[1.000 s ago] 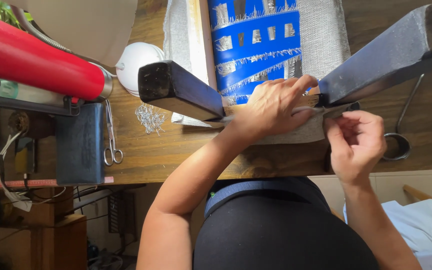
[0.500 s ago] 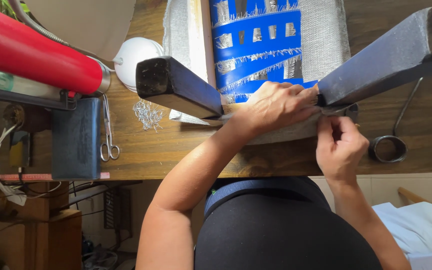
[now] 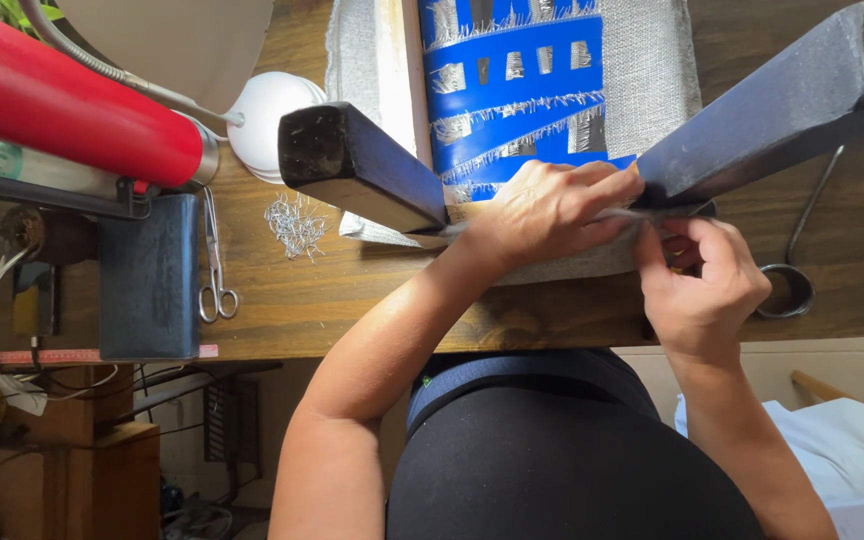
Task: Upholstering a chair seat by removing old staples and stapling new fabric to the frame
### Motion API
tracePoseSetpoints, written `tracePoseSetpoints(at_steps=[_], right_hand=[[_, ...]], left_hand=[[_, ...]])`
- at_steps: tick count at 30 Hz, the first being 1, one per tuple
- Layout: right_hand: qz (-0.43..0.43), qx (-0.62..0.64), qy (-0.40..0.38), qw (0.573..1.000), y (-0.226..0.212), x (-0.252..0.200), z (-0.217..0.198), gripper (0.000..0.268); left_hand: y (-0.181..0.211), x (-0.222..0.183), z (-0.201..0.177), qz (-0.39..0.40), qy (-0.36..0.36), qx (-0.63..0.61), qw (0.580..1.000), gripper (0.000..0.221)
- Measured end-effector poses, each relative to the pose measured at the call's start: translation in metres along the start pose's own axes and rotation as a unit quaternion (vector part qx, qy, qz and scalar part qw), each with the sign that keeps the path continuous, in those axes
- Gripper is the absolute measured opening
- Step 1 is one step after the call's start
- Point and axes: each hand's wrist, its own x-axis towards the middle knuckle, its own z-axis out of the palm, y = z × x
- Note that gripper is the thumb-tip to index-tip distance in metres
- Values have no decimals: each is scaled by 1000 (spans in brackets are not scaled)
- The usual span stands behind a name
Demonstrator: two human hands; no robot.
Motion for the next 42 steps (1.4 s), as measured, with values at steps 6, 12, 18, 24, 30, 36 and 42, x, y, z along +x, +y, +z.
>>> tracePoseSetpoints(at_steps=[6,12,18,24,30,36,42], right_hand=[[-23,-30,18,999,2,-12,5,11],[-21,-92,-23,995,4,-13,4,10],[38,-55,-28,997,9,-24,12,9],[102,-4,-33,994,3,-15,5,17],[215,90,-87,969,4,-12,6,23],[231,126,-91,960,13,-23,8,19],[195,81,-61,976,9,-22,7,16]], left_hand=[[2,2,-8,30,21,-26,999,13],[7,5,-9,27,1,-34,999,10],[12,5,-8,-14,34,-39,999,10],[12,11,-4,-46,29,-29,998,21],[8,17,10,-58,5,9,998,37],[-3,25,15,10,-14,79,997,44],[0,18,25,16,5,62,998,33]])
